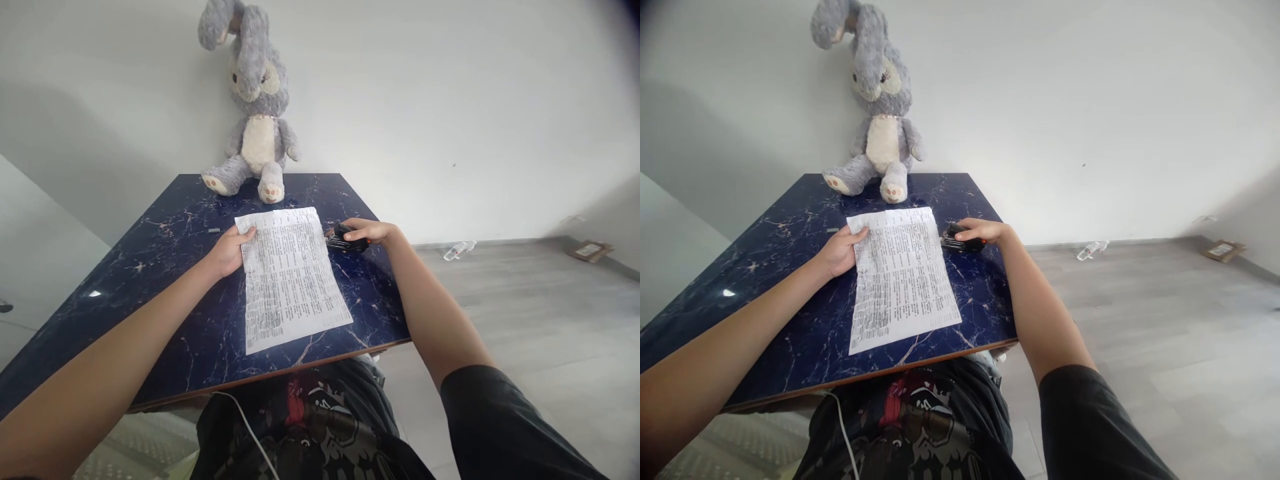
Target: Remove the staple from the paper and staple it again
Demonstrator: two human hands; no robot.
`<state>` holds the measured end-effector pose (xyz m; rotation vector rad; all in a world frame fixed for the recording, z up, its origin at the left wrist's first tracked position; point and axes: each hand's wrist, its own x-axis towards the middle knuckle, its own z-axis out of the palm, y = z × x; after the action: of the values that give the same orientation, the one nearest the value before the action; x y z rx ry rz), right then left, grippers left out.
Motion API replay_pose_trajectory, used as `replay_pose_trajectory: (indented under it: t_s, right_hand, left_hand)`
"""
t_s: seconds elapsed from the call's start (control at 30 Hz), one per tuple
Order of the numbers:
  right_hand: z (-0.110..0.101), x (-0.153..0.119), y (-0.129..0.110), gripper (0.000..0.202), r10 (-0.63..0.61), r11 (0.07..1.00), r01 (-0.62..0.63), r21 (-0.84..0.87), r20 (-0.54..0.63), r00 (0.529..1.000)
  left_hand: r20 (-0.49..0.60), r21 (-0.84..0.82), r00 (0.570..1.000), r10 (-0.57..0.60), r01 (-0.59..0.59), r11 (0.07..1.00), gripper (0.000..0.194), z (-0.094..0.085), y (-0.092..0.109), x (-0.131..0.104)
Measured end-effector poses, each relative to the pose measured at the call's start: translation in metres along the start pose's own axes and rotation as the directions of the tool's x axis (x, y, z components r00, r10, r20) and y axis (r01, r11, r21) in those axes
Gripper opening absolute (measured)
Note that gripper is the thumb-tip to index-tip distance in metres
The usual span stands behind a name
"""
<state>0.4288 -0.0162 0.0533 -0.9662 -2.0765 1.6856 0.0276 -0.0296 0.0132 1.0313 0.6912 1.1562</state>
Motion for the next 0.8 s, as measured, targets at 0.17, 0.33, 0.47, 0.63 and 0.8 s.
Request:
replay_pose_trajectory:
  t_s: [0.17,0.33,0.47,0.63,0.8]
  right_hand:
    - [0.000,0.001,-0.009,0.070,-0.023,0.995,0.025,-0.098,0.026,0.999]
    - [0.003,0.002,-0.014,0.066,0.022,0.992,-0.015,-0.126,0.051,0.998]
    - [0.003,-0.001,-0.016,0.067,0.011,0.996,-0.008,-0.094,0.036,0.999]
    - [0.001,-0.005,-0.020,0.064,0.042,0.988,-0.031,-0.154,0.067,0.997]
    - [0.005,-0.010,-0.031,0.065,0.086,0.981,-0.064,-0.186,0.112,0.990]
  left_hand:
    - [-0.012,0.017,1.000,-0.006,0.006,1.000,0.035,0.000,-0.001,0.001]
    - [-0.024,0.024,1.000,-0.005,0.006,1.000,0.032,0.001,0.000,0.001]
    - [-0.022,0.021,1.000,0.000,0.001,1.000,0.031,0.003,0.001,0.000]
    - [-0.030,0.022,0.999,-0.019,0.019,1.000,0.030,0.004,0.002,-0.001]
    - [-0.023,0.028,1.000,-0.005,0.005,1.000,0.030,0.003,0.001,0.001]
